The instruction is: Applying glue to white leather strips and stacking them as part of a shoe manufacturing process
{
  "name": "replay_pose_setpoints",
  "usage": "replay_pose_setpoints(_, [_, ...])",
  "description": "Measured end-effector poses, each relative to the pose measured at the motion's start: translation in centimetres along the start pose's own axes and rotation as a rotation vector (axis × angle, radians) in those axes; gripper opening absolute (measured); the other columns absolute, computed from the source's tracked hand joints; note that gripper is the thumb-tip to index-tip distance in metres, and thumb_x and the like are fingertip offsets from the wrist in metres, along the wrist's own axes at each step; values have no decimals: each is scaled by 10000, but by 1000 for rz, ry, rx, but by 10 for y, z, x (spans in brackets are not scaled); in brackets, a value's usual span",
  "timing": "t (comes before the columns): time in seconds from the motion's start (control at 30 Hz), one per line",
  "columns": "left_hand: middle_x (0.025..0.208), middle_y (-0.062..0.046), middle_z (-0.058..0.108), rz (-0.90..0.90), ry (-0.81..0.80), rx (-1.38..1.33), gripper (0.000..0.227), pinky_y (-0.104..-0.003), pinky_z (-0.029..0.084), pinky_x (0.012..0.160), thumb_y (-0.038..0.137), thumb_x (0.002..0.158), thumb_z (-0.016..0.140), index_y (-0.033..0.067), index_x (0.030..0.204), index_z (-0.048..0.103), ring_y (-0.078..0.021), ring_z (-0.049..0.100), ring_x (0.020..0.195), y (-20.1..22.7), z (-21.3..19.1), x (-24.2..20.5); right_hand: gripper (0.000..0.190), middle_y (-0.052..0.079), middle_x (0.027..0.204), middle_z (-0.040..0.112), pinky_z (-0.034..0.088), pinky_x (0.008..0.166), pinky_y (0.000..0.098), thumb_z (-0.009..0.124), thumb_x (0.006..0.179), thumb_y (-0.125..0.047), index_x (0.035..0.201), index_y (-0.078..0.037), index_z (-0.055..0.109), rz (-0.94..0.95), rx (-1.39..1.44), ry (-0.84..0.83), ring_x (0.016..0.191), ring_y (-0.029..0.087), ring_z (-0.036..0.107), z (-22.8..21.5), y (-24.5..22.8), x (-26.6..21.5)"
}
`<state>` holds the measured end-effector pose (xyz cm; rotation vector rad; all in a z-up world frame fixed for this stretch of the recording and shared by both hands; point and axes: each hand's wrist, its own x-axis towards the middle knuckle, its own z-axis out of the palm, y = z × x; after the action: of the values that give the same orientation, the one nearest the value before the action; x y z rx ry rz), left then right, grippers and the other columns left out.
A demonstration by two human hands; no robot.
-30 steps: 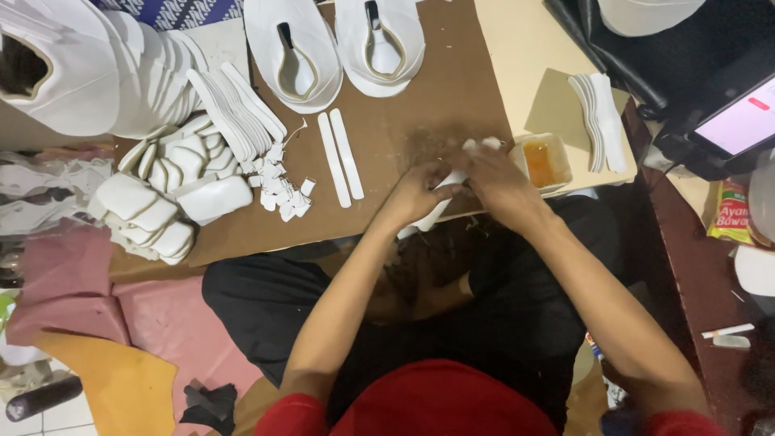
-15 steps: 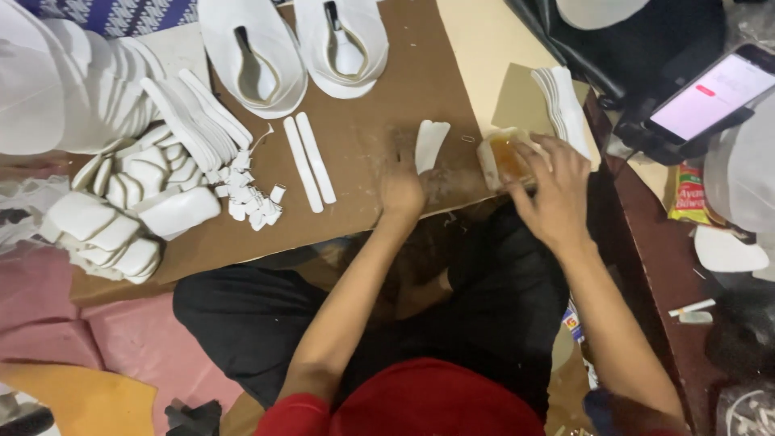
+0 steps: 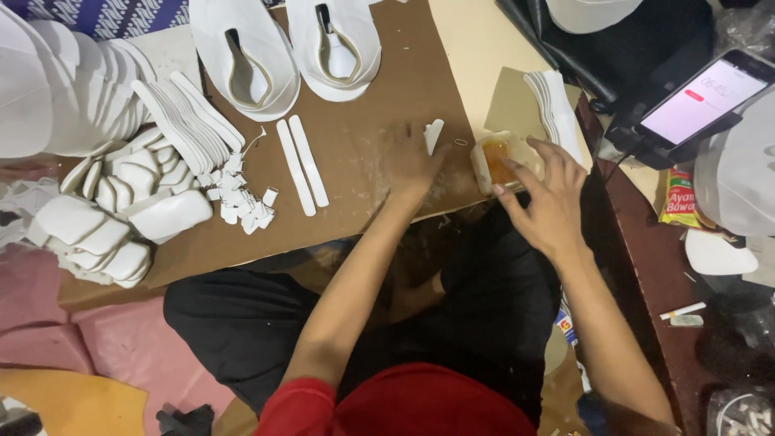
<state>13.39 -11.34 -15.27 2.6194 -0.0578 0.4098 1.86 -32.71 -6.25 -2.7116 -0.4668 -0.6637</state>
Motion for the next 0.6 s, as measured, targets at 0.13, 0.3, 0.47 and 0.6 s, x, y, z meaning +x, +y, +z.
replay_pose_setpoints(0.13, [831,-105,613,102,182,43,368,-408,544,676,468,889,701,105,896,644,-325,690,820,-7,52,15,382,102,1425,497,331,1002,507,619,1033,-496,1259,-198,698,-5,8,7,1376,381,435,-6,-8,-1])
replay_pose_setpoints(0.3, [886,-155,657,-52,93,-285,294,-446,575,742,289,826,792,59,946,653,-373,702,889,-4,38,4,370,76,1437,479,329,1005,497,633,1027,-465,1306,-228,685,52,3,-21,1392,355,415,-8,-10,-9])
replay_pose_setpoints(0.47, [839,-126,718,-175,33,-635,254,-408,562,708,309,915,759,58,907,722,-320,717,806,-4,6,6,370,97,1426,477,324,998,498,629,1031,-435,1295,-183,686,46,70,-14,1377,363,410,-15,-16,-7])
replay_pose_setpoints(0.6, [775,-52,745,-145,-21,-618,277,-312,547,620,407,952,723,143,887,780,-237,742,707,-13,-42,-2,362,101,1419,461,325,993,482,586,1057,-373,1335,-155,663,26,179,24,1351,369,412,-34,-30,3])
